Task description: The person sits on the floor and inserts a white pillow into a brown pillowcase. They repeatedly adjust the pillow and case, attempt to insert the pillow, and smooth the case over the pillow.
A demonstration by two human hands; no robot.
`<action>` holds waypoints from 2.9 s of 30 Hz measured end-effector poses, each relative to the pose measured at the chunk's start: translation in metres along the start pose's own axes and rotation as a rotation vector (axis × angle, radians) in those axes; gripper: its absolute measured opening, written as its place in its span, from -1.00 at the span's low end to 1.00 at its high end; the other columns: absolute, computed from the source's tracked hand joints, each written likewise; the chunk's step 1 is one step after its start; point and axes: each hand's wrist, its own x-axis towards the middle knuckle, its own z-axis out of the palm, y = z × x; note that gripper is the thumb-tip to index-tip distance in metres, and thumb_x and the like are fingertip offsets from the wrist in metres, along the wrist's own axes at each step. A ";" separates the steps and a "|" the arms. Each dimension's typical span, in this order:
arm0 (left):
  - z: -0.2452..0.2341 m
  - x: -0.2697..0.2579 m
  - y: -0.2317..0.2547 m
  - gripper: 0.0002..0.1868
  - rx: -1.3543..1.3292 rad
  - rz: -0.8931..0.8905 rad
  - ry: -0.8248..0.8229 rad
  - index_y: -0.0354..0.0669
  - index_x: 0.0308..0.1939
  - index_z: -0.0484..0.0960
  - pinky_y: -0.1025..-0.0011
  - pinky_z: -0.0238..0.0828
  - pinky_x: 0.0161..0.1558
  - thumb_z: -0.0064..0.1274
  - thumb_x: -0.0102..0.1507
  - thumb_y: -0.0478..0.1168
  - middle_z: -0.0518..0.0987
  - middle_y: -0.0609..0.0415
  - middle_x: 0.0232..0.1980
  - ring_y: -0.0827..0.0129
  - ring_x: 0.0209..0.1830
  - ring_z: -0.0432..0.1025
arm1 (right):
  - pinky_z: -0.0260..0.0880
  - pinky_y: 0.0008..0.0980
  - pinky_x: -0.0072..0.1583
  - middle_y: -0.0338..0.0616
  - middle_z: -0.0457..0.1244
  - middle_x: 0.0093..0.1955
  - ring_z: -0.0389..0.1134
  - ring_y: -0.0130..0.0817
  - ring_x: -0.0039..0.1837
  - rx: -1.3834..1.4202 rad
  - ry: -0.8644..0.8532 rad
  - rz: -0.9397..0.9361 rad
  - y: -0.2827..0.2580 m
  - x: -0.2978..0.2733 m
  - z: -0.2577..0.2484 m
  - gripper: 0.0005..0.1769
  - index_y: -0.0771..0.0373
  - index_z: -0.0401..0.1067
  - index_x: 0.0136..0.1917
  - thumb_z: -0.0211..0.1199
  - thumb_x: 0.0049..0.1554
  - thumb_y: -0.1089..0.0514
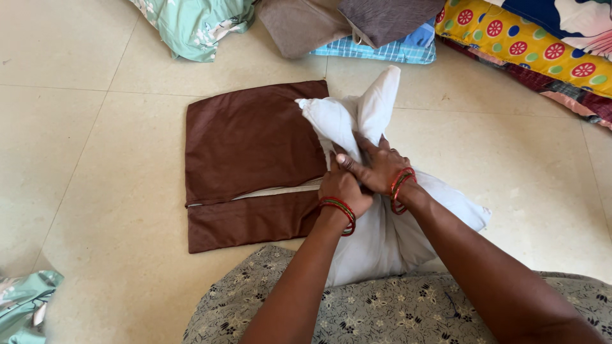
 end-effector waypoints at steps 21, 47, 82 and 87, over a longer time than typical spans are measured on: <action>0.016 0.034 -0.059 0.08 -0.960 0.176 -0.127 -0.26 0.58 0.05 0.34 0.36 0.23 0.15 -0.02 -0.51 0.25 -0.27 0.53 0.04 0.51 0.11 | 0.23 0.07 0.38 0.09 0.18 0.43 0.28 0.05 0.39 -0.065 0.087 0.024 0.010 0.010 0.012 -0.20 -0.03 0.27 0.48 0.32 0.06 -0.32; 0.028 0.018 -0.067 -0.63 0.536 -0.130 -0.486 -0.21 0.00 0.73 0.25 0.61 0.01 0.35 0.12 -0.26 0.66 -0.10 0.12 0.14 0.13 0.58 | 0.33 -0.03 0.25 0.04 0.43 0.05 0.41 0.05 0.15 -0.032 0.324 0.023 0.069 0.005 -0.064 -0.56 0.00 0.58 0.24 0.36 0.08 -0.01; 0.014 0.041 -0.136 -0.83 0.205 -0.077 0.217 -0.15 -0.12 0.68 0.08 0.56 -0.02 0.04 0.24 -0.30 0.65 -0.08 0.01 0.00 0.03 0.55 | 0.36 -0.10 0.35 -0.09 0.40 0.20 0.40 -0.07 0.28 -0.385 -0.196 -0.024 0.032 -0.025 -0.046 -0.51 -0.16 0.50 0.33 0.26 0.12 0.03; 0.005 0.055 -0.156 -0.79 -0.126 -0.227 0.233 -0.16 -0.08 0.69 0.06 0.49 -0.01 0.07 0.28 -0.18 0.65 -0.24 -0.07 -0.13 -0.06 0.54 | 0.40 -0.15 0.32 -0.15 0.44 0.16 0.43 -0.11 0.24 -0.293 -0.233 -0.110 0.025 -0.034 -0.062 -0.46 -0.18 0.55 0.27 0.26 0.02 0.20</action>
